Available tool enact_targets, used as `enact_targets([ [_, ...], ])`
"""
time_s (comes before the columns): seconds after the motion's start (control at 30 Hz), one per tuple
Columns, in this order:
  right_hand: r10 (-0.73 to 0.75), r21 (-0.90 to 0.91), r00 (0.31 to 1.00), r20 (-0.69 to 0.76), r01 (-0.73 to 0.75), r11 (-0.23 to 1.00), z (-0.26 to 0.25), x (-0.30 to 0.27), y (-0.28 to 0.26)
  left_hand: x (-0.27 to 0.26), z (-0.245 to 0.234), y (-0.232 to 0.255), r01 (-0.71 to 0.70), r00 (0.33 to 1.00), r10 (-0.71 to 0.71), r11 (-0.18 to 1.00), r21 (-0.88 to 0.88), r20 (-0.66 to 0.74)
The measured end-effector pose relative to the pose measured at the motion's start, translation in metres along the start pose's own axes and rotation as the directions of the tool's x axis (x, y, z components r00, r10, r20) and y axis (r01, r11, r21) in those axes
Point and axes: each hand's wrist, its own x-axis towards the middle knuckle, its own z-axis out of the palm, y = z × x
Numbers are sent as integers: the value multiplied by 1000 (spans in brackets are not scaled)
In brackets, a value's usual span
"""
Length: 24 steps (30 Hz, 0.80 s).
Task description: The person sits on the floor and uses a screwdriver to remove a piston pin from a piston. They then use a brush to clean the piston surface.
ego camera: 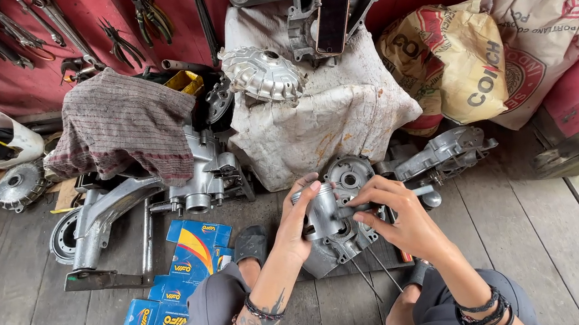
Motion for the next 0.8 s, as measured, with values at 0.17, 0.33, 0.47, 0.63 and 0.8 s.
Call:
enact_targets([
  [0.17, 0, 154, 997, 76, -11, 988, 0, 0, -18, -1, 4, 3, -7, 1000, 7, 999, 34, 5],
  [0.33, 35, 116, 999, 20, -37, 993, 1, 1, -10, -3, 5, 5, -6, 1000, 6, 999, 51, -15],
  [0.47, 19, 119, 999, 32, -23, 993, 6, -2, -18, -6, 7, 7, 0, 1000, 1, 998, 69, -20],
  [0.63, -49, 84, 999, -6, 50, 995, 11, 1, -8, -8, 10, 8, -7, 1000, 9, 996, 92, -27],
  [0.8, -63, 133, 997, 48, 56, 990, 10, 1, -22, -6, 8, 6, 3, 1000, -1, 996, 92, -17],
])
